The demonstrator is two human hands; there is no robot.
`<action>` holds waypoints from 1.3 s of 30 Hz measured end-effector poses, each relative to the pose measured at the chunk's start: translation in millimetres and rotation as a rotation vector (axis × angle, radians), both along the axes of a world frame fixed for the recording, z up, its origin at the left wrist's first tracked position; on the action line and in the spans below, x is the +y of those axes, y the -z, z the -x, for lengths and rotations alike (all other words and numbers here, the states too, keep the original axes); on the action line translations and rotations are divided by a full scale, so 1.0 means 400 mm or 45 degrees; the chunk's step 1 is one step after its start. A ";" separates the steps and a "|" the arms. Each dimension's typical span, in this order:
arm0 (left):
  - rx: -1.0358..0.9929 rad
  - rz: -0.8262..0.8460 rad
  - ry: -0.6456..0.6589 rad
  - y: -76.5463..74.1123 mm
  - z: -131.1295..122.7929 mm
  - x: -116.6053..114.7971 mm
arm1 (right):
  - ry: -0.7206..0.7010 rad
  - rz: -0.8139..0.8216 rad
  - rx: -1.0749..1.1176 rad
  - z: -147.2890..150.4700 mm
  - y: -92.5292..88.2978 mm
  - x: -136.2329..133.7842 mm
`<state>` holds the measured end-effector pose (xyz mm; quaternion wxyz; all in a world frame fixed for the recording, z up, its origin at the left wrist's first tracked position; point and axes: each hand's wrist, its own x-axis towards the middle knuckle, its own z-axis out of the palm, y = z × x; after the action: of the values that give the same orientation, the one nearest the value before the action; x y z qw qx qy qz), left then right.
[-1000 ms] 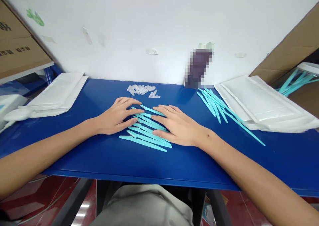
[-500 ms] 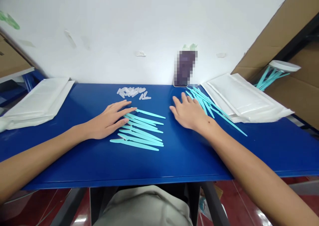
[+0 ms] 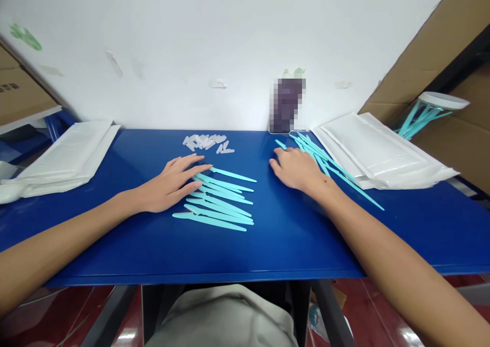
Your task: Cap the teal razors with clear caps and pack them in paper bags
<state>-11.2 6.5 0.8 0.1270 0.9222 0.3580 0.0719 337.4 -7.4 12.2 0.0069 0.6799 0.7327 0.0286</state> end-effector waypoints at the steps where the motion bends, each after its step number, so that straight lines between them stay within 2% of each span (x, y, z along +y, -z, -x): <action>1: -0.013 -0.014 -0.014 0.002 -0.001 0.000 | -0.102 -0.011 0.050 0.010 0.001 -0.004; 4: -0.087 -0.038 -0.108 0.008 -0.006 0.003 | -0.447 -0.064 0.256 0.056 0.003 -0.029; 6: -0.156 -0.027 -0.181 0.013 -0.010 0.007 | -0.597 -0.084 0.360 0.091 0.004 -0.050; 10: -0.263 -0.063 -0.216 0.015 -0.012 0.015 | -0.779 -0.072 0.467 0.137 0.009 -0.076; 14: -0.369 -0.087 -0.210 0.012 -0.008 0.023 | -0.884 -0.050 0.554 0.135 0.022 -0.070; 16: -0.360 -0.071 -0.159 0.012 -0.005 0.025 | -0.895 -0.055 0.579 0.127 0.026 -0.063; 19: -0.197 -0.039 -0.069 0.015 -0.006 0.022 | -0.882 -0.078 0.576 0.116 0.025 -0.058; 21: -0.111 -0.041 -0.074 0.017 -0.010 0.018 | -0.871 -0.094 0.547 0.111 0.023 -0.056; 25: -0.096 -0.100 -0.098 0.015 -0.011 0.021 | -0.859 -0.126 0.451 0.099 0.024 -0.047; 29: -0.083 -0.184 -0.190 0.002 0.023 0.060 | -0.842 -0.188 0.366 0.077 0.037 -0.020; 33: -0.110 -0.202 -0.257 -0.011 0.079 0.120 | -0.710 -0.239 0.255 0.043 0.038 0.007; 36: -0.233 -0.119 -0.306 -0.010 0.101 0.146 | -0.593 -0.165 0.113 0.020 0.025 0.018; 39: -0.376 0.092 -0.393 -0.008 0.102 0.151 | -0.503 -0.128 0.016 0.007 0.017 0.025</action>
<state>-51.8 66.9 3.9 0.1984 0.8308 0.4749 0.2119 334.7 2.5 5.3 -0.0371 0.5225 0.8496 0.0617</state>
